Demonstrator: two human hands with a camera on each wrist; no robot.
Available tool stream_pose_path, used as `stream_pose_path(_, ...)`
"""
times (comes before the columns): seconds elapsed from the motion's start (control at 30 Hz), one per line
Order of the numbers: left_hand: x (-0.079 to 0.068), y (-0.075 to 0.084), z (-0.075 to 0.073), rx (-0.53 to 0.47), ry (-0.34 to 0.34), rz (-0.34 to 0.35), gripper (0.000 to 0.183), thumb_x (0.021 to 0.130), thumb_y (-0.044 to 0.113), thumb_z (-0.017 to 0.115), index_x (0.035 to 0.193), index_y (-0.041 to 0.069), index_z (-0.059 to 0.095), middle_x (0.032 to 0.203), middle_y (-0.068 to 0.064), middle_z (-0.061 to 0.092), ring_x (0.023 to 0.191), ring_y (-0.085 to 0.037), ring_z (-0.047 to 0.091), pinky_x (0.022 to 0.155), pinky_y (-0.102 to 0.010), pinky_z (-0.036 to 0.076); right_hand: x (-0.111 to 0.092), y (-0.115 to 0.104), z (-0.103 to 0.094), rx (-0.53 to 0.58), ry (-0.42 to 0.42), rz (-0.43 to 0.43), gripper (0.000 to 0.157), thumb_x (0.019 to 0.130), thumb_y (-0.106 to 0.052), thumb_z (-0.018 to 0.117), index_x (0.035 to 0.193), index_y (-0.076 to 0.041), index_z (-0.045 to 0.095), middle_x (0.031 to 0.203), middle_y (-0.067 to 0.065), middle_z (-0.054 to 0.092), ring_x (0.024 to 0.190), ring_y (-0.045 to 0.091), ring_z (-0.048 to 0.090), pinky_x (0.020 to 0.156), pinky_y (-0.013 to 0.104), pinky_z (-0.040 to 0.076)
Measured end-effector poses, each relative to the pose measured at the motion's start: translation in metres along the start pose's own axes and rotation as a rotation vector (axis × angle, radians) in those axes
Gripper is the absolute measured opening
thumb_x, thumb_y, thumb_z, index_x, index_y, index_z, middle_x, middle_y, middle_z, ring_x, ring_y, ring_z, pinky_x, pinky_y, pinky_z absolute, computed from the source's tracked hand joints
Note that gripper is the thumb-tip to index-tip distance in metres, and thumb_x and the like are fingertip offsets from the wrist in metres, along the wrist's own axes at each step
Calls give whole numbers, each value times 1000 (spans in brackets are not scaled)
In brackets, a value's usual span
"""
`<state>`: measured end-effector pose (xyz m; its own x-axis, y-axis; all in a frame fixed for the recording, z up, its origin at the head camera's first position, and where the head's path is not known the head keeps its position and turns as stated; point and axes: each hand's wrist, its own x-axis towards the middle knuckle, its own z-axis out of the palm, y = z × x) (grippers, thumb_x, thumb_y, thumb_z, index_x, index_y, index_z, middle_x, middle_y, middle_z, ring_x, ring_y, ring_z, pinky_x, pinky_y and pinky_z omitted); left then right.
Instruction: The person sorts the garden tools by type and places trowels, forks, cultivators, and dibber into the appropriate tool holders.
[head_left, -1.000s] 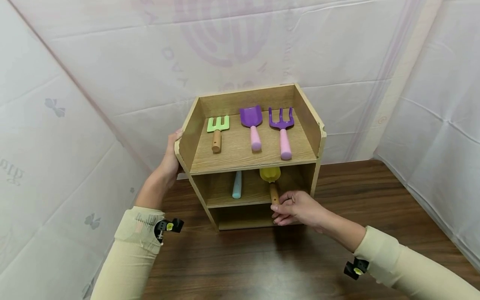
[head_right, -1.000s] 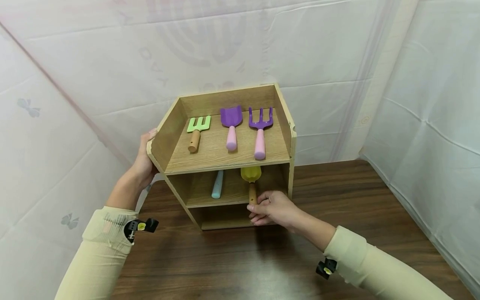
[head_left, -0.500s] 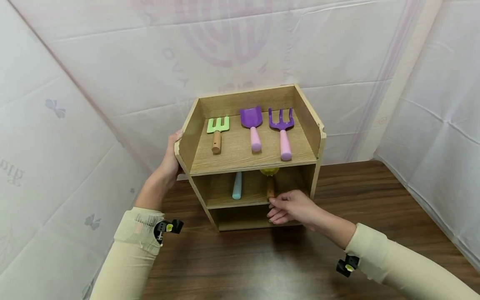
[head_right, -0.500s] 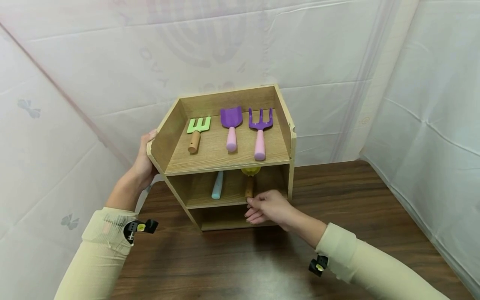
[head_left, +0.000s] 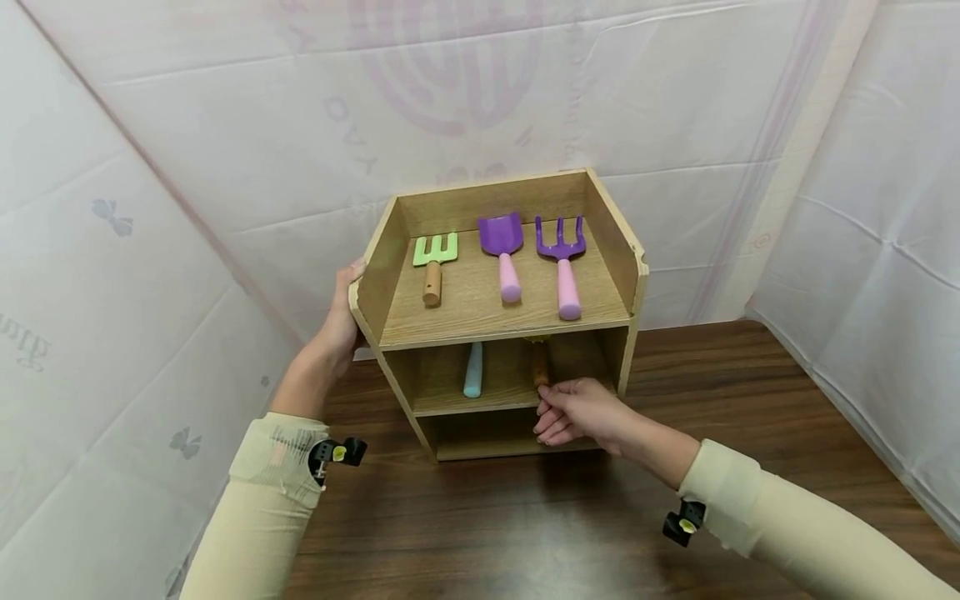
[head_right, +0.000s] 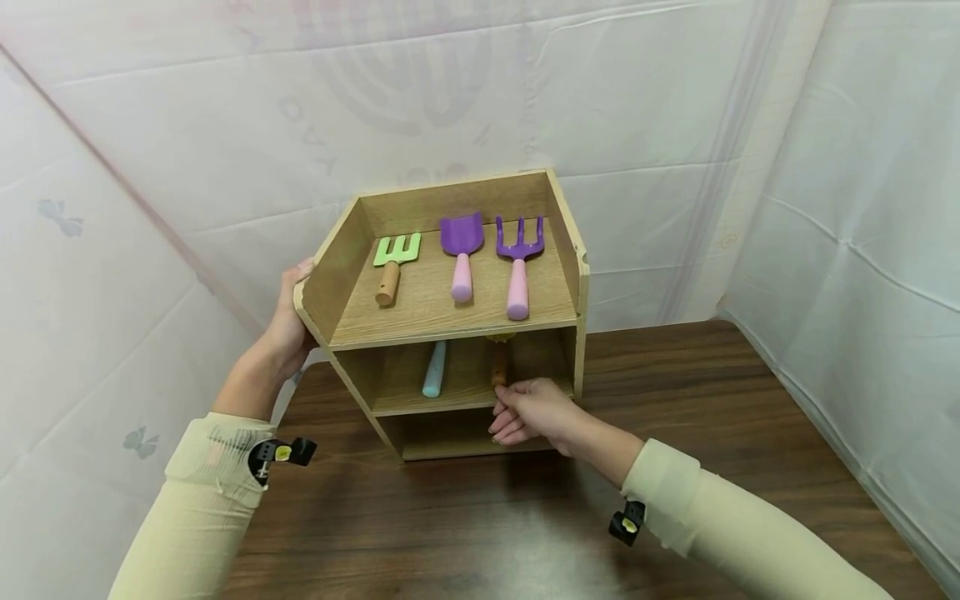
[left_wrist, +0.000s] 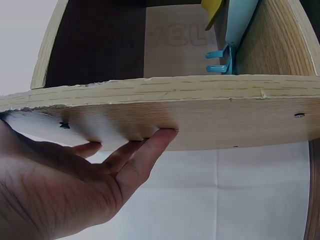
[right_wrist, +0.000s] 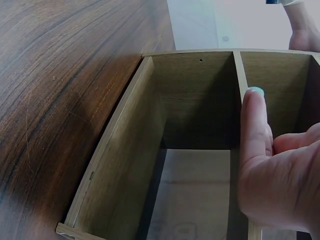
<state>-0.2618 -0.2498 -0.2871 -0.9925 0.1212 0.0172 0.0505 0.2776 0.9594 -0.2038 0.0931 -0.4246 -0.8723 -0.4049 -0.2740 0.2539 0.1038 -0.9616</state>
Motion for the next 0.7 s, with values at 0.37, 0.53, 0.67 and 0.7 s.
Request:
stream_pose_path(0.37, -3, 3, -4, -25, 12, -20, 65, 98, 79, 22, 153, 46, 33, 125, -2, 46, 107, -22, 51, 86, -37, 49, -5, -3, -8, -133, -86, 24, 41, 112, -33, 54, 111, 6, 67, 88, 8, 77, 76, 15, 77, 74, 34, 67)
stream_pose_path(0.53, -6, 2, -2, -33, 26, -46, 71, 97, 83, 21, 154, 43, 34, 124, -3, 47, 106, -23, 53, 85, -37, 49, -21, -2, -19, -256, -152, 12, 43, 110, -39, 58, 113, 1, 72, 96, 10, 80, 81, 17, 77, 78, 38, 67)
stream_pose_path(0.67, -9, 2, 3, -48, 50, -98, 85, 93, 90, 19, 155, 34, 34, 123, -6, 49, 104, -23, 54, 87, -36, 49, -35, 1, -30, -317, -180, -5, 43, 109, -41, 59, 112, 0, 73, 98, 10, 80, 85, 20, 78, 79, 40, 67)
stream_pose_path(0.7, -10, 2, 4, -46, 56, -104, 88, 93, 91, 19, 157, 32, 33, 123, -6, 49, 105, -23, 54, 89, -36, 48, -38, 2, -33, -330, -184, -6, 43, 109, -41, 59, 111, -1, 73, 98, 10, 80, 85, 21, 78, 79, 41, 67)
